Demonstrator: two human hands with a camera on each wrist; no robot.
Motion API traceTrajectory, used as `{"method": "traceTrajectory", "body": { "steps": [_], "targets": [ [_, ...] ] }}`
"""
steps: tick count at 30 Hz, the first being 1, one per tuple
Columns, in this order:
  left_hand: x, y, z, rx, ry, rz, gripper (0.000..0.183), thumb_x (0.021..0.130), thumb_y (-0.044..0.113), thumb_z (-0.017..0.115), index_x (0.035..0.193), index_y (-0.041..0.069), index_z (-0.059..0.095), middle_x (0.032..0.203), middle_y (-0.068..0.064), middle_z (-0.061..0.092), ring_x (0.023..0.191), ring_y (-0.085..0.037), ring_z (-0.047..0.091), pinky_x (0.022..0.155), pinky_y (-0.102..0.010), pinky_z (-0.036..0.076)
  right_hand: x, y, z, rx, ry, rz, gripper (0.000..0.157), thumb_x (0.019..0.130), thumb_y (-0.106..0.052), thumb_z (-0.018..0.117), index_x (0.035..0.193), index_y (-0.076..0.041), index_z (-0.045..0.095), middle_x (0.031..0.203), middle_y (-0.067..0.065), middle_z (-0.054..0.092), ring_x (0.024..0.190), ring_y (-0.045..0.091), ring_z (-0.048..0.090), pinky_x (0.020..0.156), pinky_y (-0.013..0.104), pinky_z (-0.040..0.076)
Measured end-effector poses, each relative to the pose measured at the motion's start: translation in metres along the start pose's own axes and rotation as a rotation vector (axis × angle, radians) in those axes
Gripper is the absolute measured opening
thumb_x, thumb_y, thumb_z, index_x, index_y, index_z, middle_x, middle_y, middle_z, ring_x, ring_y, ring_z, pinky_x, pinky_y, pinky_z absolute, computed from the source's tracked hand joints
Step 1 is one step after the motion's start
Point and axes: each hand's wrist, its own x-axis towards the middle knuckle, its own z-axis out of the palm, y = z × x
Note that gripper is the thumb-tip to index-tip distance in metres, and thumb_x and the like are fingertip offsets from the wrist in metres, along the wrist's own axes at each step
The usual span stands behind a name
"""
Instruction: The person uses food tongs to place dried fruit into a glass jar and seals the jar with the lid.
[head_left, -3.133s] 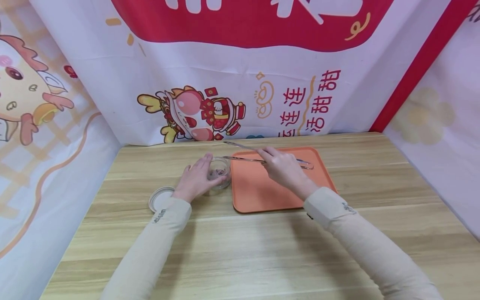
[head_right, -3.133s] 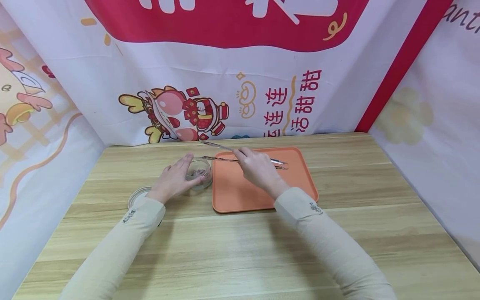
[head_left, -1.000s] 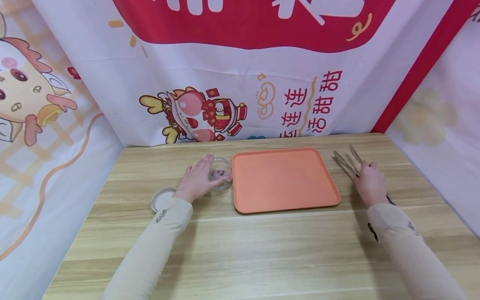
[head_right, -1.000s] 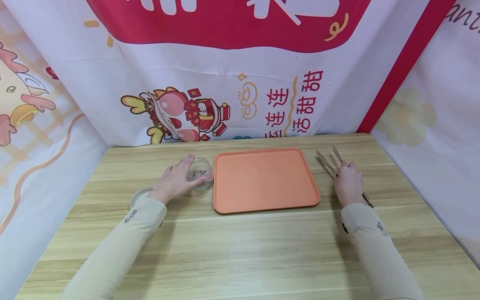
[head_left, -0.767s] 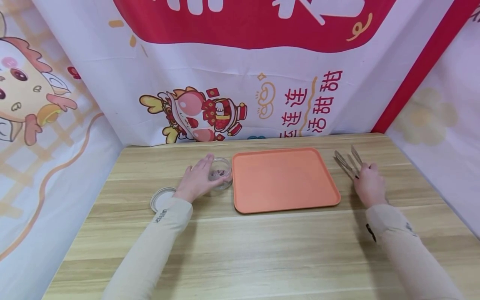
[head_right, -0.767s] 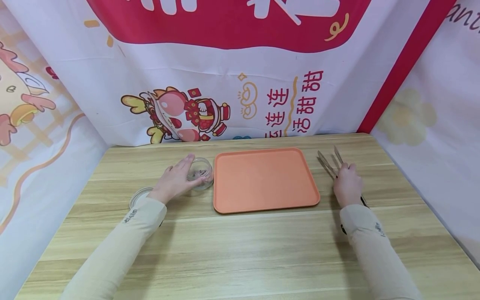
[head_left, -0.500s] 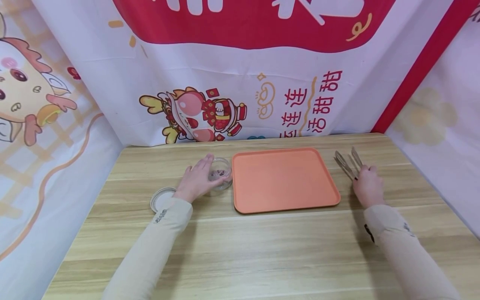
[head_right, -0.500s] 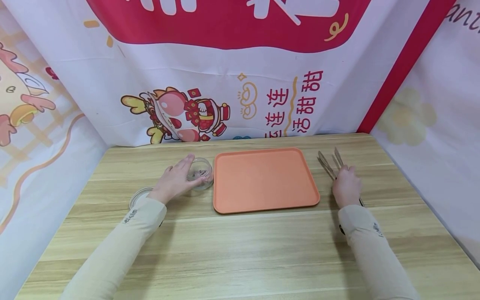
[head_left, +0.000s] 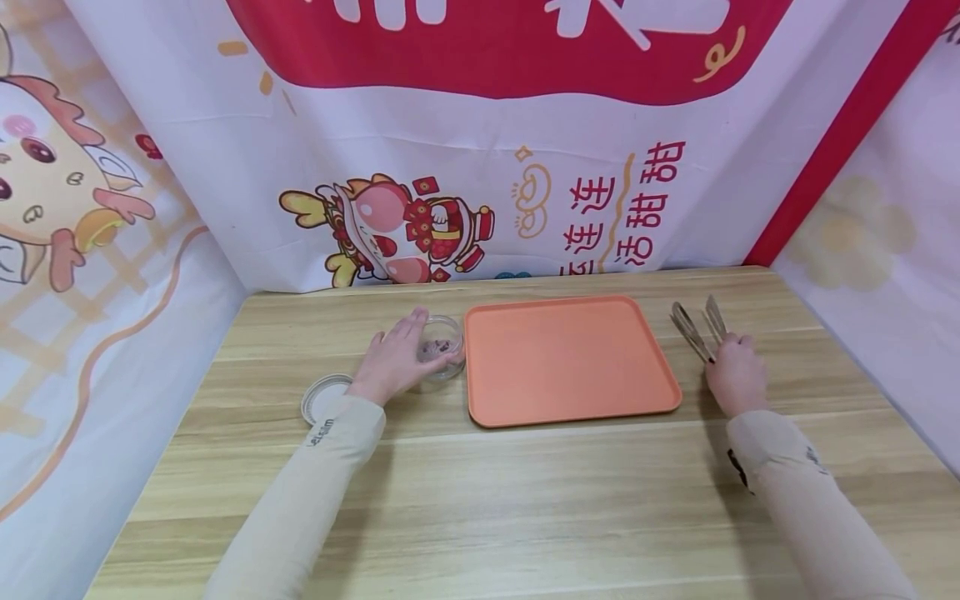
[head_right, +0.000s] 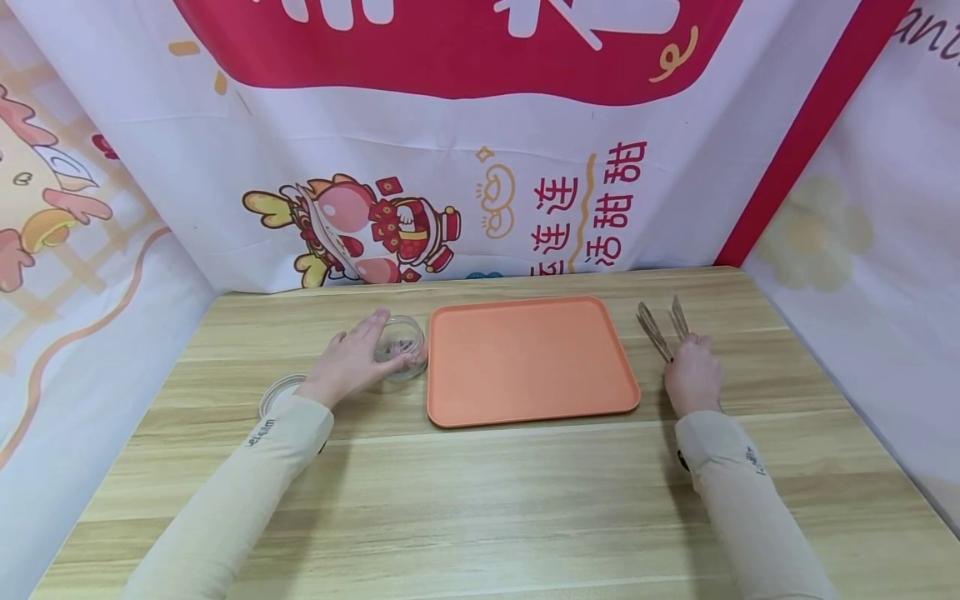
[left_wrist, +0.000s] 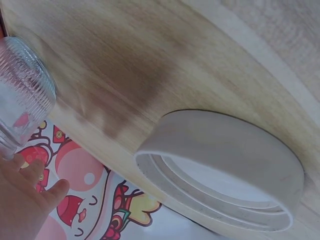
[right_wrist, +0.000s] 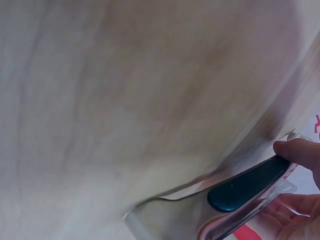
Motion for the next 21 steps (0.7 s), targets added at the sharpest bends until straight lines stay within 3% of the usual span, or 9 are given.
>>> {"method": "traceTrajectory", "body": {
  "steps": [6, 14, 21],
  "targets": [
    [0.0004, 0.0006, 0.0002, 0.009, -0.008, -0.005, 0.099, 0.085, 0.073, 0.043, 0.155, 0.011, 0.010, 0.163, -0.008, 0.011, 0.148, -0.032, 0.019, 0.117, -0.062, 0.017, 0.0000, 0.0001, -0.0008, 0.005, -0.024, 0.012, 0.029, 0.079, 0.000, 0.058, 0.095, 0.021, 0.046, 0.092, 0.039, 0.046, 0.074, 0.058, 0.054, 0.057, 0.062, 0.046],
    [0.0005, 0.0022, -0.0005, 0.017, -0.012, -0.012, 0.100, 0.085, 0.074, 0.042, 0.155, 0.012, 0.010, 0.163, -0.007, 0.010, 0.149, -0.031, 0.018, 0.118, -0.061, 0.016, 0.0011, 0.0015, -0.0038, -0.001, -0.128, 0.058, 0.034, 0.083, -0.005, 0.056, 0.098, 0.023, 0.044, 0.092, 0.039, 0.045, 0.075, 0.056, 0.055, 0.057, 0.058, 0.048],
    [-0.0003, 0.0017, -0.0016, 0.023, -0.013, -0.017, 0.099, 0.085, 0.075, 0.041, 0.155, 0.011, 0.010, 0.163, -0.008, 0.011, 0.148, -0.032, 0.019, 0.117, -0.062, 0.016, 0.0022, 0.0024, -0.0044, 0.001, -0.132, 0.065, 0.033, 0.083, -0.006, 0.058, 0.095, 0.022, 0.046, 0.091, 0.040, 0.047, 0.075, 0.055, 0.055, 0.055, 0.057, 0.047]
  ]
}}
